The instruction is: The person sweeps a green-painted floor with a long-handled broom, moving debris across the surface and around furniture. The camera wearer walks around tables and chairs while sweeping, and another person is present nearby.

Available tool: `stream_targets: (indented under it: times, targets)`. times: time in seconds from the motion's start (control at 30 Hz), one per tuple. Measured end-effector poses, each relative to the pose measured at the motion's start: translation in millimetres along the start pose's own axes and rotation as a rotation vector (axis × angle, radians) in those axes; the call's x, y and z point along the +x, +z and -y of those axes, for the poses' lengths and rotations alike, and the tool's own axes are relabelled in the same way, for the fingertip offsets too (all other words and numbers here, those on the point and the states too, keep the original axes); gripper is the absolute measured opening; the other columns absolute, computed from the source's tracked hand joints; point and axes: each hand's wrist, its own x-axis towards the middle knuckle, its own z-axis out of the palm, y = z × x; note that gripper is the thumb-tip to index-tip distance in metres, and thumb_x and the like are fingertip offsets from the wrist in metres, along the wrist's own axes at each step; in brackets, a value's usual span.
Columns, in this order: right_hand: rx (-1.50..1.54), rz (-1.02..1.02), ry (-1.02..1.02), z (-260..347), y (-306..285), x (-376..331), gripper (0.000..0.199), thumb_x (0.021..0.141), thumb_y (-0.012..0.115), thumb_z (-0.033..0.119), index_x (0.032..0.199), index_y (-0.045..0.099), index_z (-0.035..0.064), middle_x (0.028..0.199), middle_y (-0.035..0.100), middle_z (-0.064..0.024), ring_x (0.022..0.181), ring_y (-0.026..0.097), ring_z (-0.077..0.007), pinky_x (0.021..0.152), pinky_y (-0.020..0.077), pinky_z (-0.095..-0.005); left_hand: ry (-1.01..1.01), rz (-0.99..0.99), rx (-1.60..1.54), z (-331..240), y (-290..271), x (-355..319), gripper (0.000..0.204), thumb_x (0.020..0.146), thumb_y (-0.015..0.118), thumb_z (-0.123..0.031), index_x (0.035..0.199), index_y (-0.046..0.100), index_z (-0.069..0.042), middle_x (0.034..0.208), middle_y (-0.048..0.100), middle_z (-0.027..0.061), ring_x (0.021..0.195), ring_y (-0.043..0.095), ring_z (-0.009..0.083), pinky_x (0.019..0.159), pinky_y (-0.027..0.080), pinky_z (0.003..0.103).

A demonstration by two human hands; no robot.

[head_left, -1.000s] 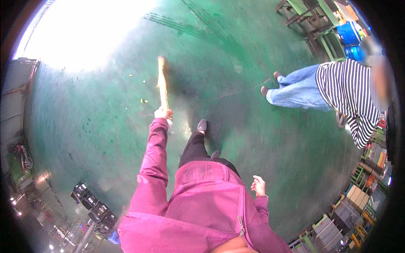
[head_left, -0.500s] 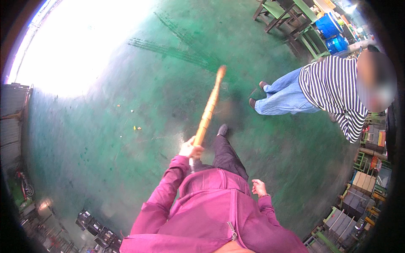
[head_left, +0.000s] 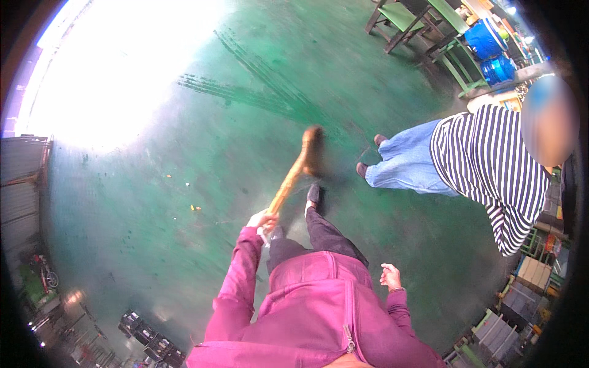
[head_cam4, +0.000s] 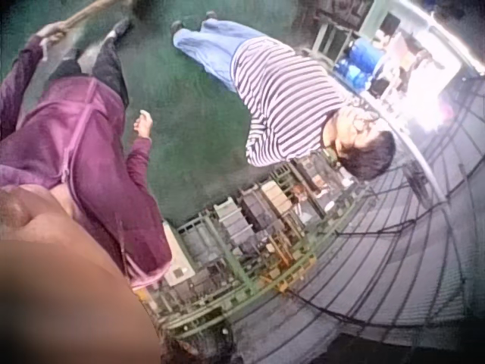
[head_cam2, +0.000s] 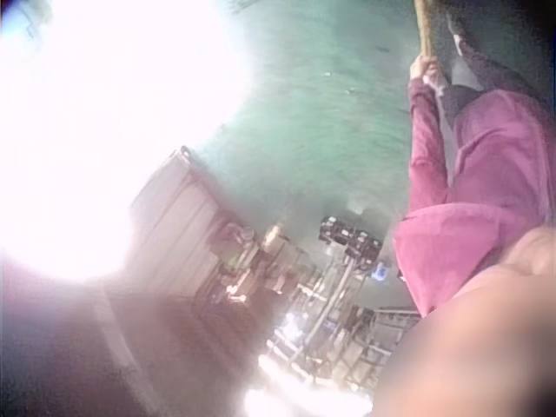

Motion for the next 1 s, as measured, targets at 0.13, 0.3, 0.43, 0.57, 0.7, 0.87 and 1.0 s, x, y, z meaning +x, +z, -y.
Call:
stream_targets:
  times: [0.13,0.3,0.43,0.57,0.7,0.87,1.0]
  targets:
    - [-0.063,0.028,-0.059,41,-4,25,0.023,0.083,0.040,0.008,0.101,0.054,0.0072,0.057,0.050,-0.0018,0.041,0.049,-0.0098,0.034,0.0401,-0.0231,0.296,-0.431,0.188,-36,-10,-22,0.024,0.068,0.055,0.006,0.086,0.043,-0.005,0.056,0.042,0.0035,0.039,0.040,0.0110,0.033,0.033,0.023]
    - [0.050,0.051,-0.215,46,-22,32,0.023,0.083,0.041,0.008,0.103,0.054,0.0072,0.057,0.049,-0.0020,0.041,0.048,-0.0101,0.035,0.0400,-0.0231,0.775,-0.690,0.326,-47,39,4,0.012,0.063,0.055,0.001,0.071,0.048,0.001,0.054,0.050,0.0091,0.040,0.047,0.0170,0.036,0.039,0.028]
    - [0.143,0.012,-0.150,5,-38,31,0.023,0.084,0.041,0.008,0.104,0.053,0.0084,0.056,0.049,-0.0021,0.041,0.048,-0.0109,0.035,0.0401,-0.0249,0.829,-0.667,0.137,-28,62,-24,0.021,0.065,0.053,0.006,0.082,0.044,-0.002,0.062,0.050,0.0095,0.043,0.047,0.0145,0.034,0.040,0.027]
    - [-0.017,-0.013,-0.025,-48,-36,28,0.023,0.083,0.044,0.013,0.103,0.053,0.0097,0.057,0.049,-0.0027,0.042,0.049,-0.0128,0.035,0.0410,-0.0266,0.818,-0.475,0.259,-12,93,-48,0.023,0.065,0.053,0.009,0.080,0.043,-0.006,0.060,0.045,0.0047,0.042,0.043,0.0126,0.034,0.035,0.025]
    - [-0.134,0.035,-0.076,-82,-28,24,0.023,0.081,0.043,0.013,0.102,0.054,0.0106,0.060,0.049,-0.0047,0.044,0.050,-0.0162,0.038,0.0431,-0.0299,0.720,-0.316,0.327,-16,136,-35,0.027,0.065,0.056,0.007,0.088,0.046,-0.006,0.062,0.045,0.0040,0.045,0.044,0.0117,0.036,0.035,0.024]
    - [0.006,-0.026,0.015,-58,-13,39,0.023,0.082,0.044,0.013,0.103,0.054,0.0109,0.063,0.050,-0.0053,0.047,0.051,-0.0171,0.041,0.0439,-0.0293,0.540,-0.047,0.291,-37,201,20,0.035,0.068,0.054,0.010,0.097,0.046,-0.008,0.069,0.047,0.0055,0.047,0.043,0.0102,0.038,0.034,0.023]
    - [0.191,-0.109,0.043,14,21,37,0.023,0.083,0.044,0.013,0.104,0.054,0.0105,0.063,0.050,-0.0047,0.046,0.050,-0.0149,0.041,0.0436,-0.0264,0.361,0.063,0.280,-78,248,72,0.035,0.070,0.054,0.010,0.098,0.044,-0.008,0.065,0.045,0.0064,0.046,0.043,0.0118,0.036,0.034,0.023]
